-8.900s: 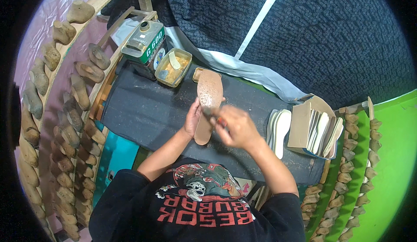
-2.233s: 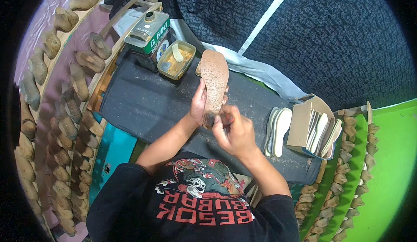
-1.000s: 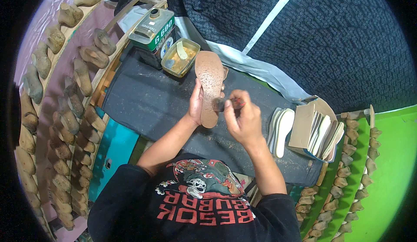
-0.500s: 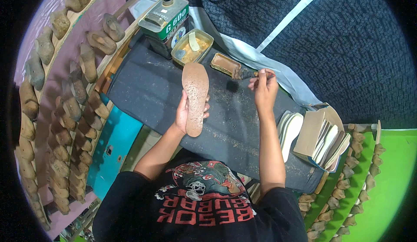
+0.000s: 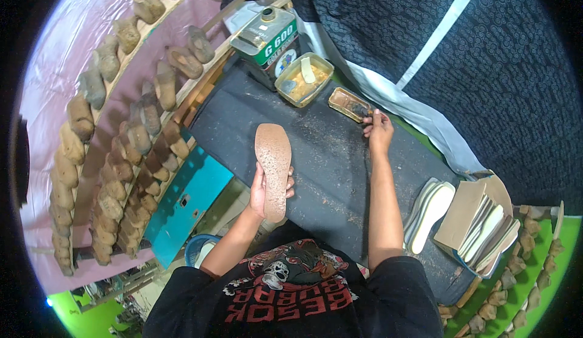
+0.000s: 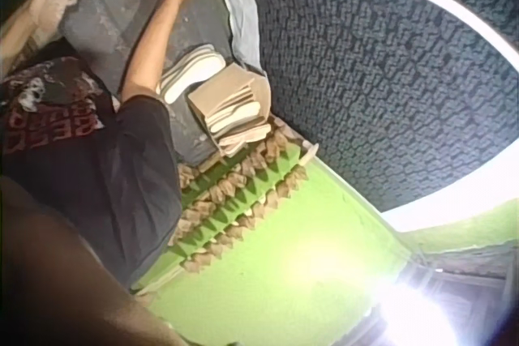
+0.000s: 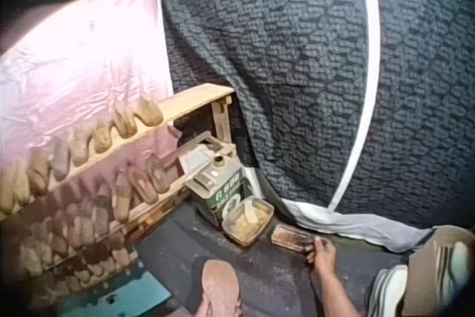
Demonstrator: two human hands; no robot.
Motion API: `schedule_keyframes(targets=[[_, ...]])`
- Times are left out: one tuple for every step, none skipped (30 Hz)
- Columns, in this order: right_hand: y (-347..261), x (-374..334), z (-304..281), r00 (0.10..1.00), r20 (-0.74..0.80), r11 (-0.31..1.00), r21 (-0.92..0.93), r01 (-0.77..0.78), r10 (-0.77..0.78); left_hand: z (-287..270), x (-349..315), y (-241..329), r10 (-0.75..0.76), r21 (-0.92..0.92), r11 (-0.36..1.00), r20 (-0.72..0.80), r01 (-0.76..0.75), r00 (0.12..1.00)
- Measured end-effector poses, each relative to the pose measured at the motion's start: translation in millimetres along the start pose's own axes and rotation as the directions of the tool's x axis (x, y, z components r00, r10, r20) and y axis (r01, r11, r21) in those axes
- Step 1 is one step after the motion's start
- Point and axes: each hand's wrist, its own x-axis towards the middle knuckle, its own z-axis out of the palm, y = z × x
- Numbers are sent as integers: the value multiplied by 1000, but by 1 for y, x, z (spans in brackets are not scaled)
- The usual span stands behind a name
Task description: The person applies adhesive to shoe soles using a brush, washes soles in a basin, sorts insoles from a box, and applies adhesive to another sole with a brush.
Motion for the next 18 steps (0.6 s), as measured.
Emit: schedule_keyframes(targets=[[-2, -1, -2, 999, 26, 999, -22, -39, 39, 2, -3, -1, 18, 7, 1000, -2, -18, 1000], [-4, -3, -3, 996, 50, 996, -46, -74, 76, 5, -6, -3, 18, -6, 1000, 13, -18, 1000], [-3, -8, -4, 995, 65, 997, -40, -67, 69, 8, -8, -5, 18, -20, 1000, 30, -17, 999], [-5, -13, -4, 991, 91, 995, -8, -97, 97, 11, -10, -8, 35, -13, 999, 35, -35, 999], [-8, -17, -5, 986, 116, 992, 23, -127, 124, 14, -12, -12, 14, -32, 999, 40, -13, 999], [-12, -19, -8, 985, 130, 993, 29, -118, 113, 17, -14, -16, -9, -51, 999, 45, 11, 999], [-14, -23, -13, 981, 119, 986, 42, -159, 153, 22, -17, -18, -30, -56, 998, 35, 32, 999], [-16, -26, -17, 975, 108, 978, 56, -202, 195, 26, -18, -19, -22, -46, 999, 40, 24, 999], [-17, -27, -19, 976, 113, 978, 65, -196, 188, 30, -18, -21, -73, -27, 997, 81, 75, 994], [-18, -32, -22, 990, 28, 988, 61, -142, 140, 33, -20, -22, -129, -6, 991, 116, 130, 985], [-17, -37, -25, 994, -59, 995, 53, -89, 92, 36, -23, -22, -161, 5, 987, 142, 161, 977], [-16, -43, -28, 988, -148, 998, 39, -39, 44, 39, -26, -24, -164, 15, 986, 141, 164, 976], [-20, -58, -28, 985, -173, 1000, 3, -13, 13, 42, -32, -25, -188, 42, 982, 141, 183, 972], [-17, -66, -31, 984, -176, 1000, 10, -12, 14, 45, -32, -27, -219, 72, 975, 144, 211, 965], [-13, -76, -34, 975, -209, 997, 10, 72, -68, 47, -33, -30, -223, 78, 974, 143, 214, 964], [-8, -86, -36, 959, -241, 988, 8, 154, -148, 48, -34, -34, -238, 178, 960, 125, 215, 963], [-9, -101, -36, 963, -192, 981, 13, 194, -188, 47, -35, -38, -244, 273, 939, 99, 209, 965], [-11, -114, -36, 966, -184, 982, 19, 187, -180, 45, -36, -42, -237, 274, 940, 89, 205, 967]])
